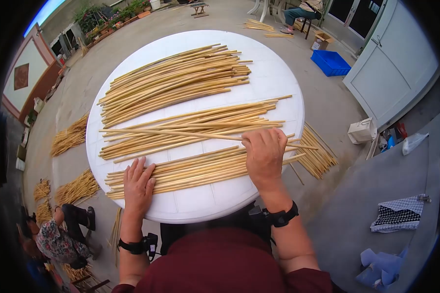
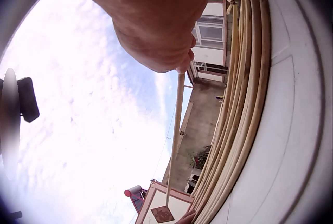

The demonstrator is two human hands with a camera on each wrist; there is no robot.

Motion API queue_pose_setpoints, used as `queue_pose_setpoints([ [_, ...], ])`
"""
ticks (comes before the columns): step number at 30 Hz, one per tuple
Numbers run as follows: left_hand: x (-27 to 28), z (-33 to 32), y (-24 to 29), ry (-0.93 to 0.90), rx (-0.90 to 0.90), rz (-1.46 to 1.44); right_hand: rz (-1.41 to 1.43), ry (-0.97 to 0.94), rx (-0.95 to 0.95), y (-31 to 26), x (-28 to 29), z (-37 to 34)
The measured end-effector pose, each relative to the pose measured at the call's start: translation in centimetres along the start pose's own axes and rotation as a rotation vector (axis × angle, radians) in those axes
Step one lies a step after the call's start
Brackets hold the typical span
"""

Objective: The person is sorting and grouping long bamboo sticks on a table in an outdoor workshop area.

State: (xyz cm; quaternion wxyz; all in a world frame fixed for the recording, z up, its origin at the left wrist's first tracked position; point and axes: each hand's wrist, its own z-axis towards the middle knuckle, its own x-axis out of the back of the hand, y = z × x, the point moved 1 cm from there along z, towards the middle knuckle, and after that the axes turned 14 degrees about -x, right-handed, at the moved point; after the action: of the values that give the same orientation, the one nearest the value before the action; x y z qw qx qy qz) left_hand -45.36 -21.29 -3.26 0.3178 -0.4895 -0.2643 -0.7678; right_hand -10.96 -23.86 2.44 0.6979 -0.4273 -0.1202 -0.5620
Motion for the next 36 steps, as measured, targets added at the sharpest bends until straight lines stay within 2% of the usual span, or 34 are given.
queue_pose_setpoints([
  [9, 0.4, 0.2, 0.1, -0.014, -0.001, -0.023, 0.026, -0.098, 0.101, -2.1, -3.5, 3.1],
  [14, 0.7, 0.5, 0.2, -0.019, 0.011, -0.048, -0.008, -0.132, 0.184, -4.3, -6.8, 8.2],
  [17, 0.8, 0.6, 0.2, -0.033, 0.020, -0.052, -0.238, 0.011, 0.152, -4.9, -10.2, 9.8],
  [20, 1.0, 0.7, 0.1, -0.038, 0.019, -0.073, -0.228, -0.307, 0.156, -4.5, -11.2, 8.9],
  [23, 0.9, 0.7, 0.2, -0.038, 0.023, -0.072, -0.289, -0.615, 0.071, -4.1, -11.8, 6.6],
  [26, 1.0, 0.7, 0.2, -0.041, 0.023, -0.067, -0.416, -0.779, 0.038, -3.4, -11.8, 5.7],
  [32, 0.9, 0.7, 0.2, -0.037, 0.021, -0.063, -0.471, -0.821, 0.075, -3.5, -10.6, 4.5],
  [36, 0.8, 0.5, 0.3, -0.020, 0.011, -0.048, -0.433, -0.755, 0.100, -3.2, -10.0, 2.6],
])
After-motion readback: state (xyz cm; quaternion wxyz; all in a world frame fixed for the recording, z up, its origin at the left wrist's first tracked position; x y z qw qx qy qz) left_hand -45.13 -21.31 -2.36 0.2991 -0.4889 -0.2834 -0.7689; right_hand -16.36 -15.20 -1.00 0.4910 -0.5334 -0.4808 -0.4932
